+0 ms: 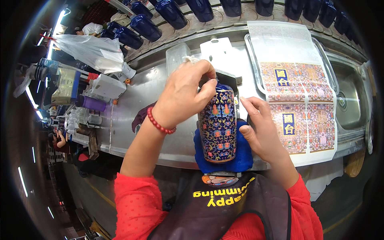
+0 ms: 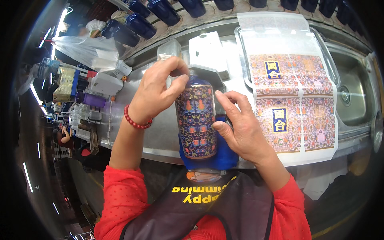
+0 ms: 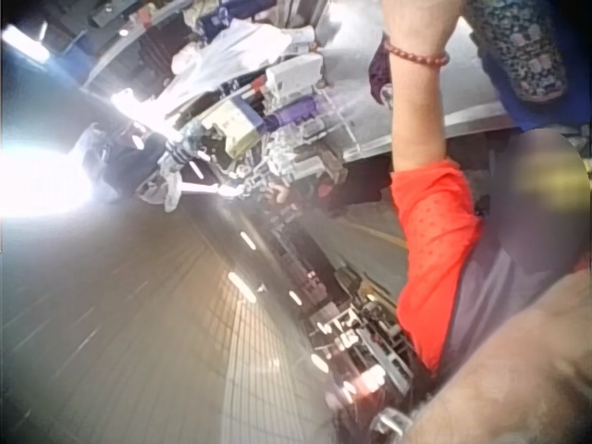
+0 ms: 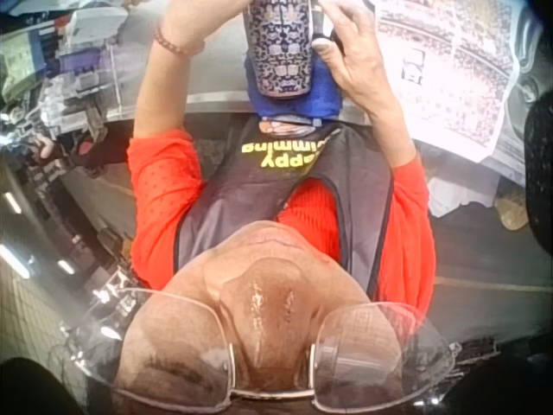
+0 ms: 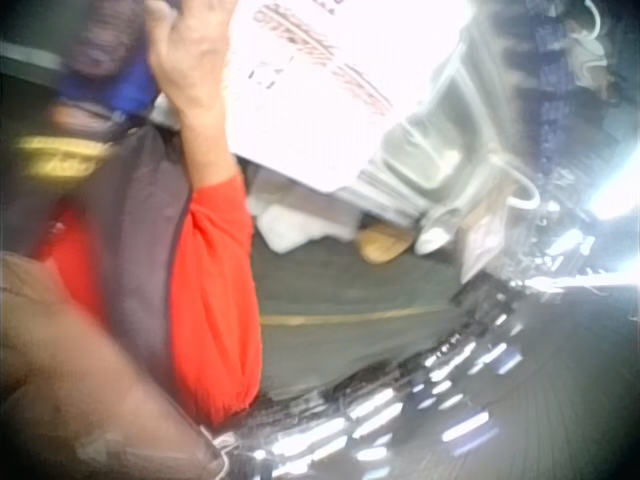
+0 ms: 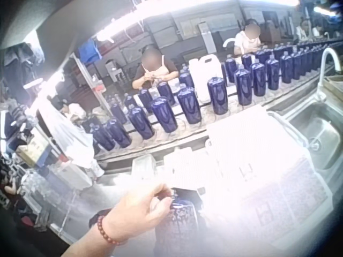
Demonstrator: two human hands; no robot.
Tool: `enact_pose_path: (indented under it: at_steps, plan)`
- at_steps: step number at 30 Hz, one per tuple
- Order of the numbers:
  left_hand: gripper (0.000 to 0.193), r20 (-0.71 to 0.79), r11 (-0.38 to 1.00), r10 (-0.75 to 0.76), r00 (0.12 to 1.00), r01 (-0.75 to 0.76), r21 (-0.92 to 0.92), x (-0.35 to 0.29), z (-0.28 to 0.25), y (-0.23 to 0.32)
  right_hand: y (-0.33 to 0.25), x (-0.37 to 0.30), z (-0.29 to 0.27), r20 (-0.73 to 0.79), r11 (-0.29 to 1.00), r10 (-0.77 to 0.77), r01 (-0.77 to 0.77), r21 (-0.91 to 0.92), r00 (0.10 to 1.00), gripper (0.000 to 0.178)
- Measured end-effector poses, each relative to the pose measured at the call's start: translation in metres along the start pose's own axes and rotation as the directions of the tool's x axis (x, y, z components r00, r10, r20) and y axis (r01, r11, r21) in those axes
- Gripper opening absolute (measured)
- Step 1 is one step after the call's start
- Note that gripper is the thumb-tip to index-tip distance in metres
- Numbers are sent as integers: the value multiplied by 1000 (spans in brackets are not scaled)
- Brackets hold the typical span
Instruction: The person applies decorative stickers to a dark blue ceramic bottle. They peel individual stickers from a sheet, place them on the bottle surface, and smooth them with a small black tool. The person repeats this process for multiple stickers across the bottle's body.
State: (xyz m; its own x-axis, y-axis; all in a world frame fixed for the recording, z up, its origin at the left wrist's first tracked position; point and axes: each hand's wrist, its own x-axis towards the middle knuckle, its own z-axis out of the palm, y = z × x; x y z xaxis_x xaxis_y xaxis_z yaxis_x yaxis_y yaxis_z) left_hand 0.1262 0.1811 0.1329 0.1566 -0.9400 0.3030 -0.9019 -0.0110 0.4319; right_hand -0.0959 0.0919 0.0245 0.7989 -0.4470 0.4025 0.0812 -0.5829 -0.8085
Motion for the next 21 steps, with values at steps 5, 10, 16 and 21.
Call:
enact_pose_path:
  at_steps: [5, 10, 16, 21]
  plan:
    - [22, -33, 939, 280, 960, -266, 216, -22, 8, 9, -3, 6, 3, -5, 1000, -17, 16, -5, 1000, 65]
    - [28, -42, 904, 325, 945, -297, 307, -31, 5, -3, -7, 9, 6, -1, 1000, -17, 17, 12, 1000, 64]
    - [23, -119, 915, 306, 945, -257, 310, -36, 1, -10, -13, 20, 12, -3, 1000, -14, 14, -4, 1000, 60]
    - [15, -191, 947, 246, 950, -194, 254, -43, -1, -10, -16, 29, 14, -13, 997, -51, 50, -64, 999, 58]
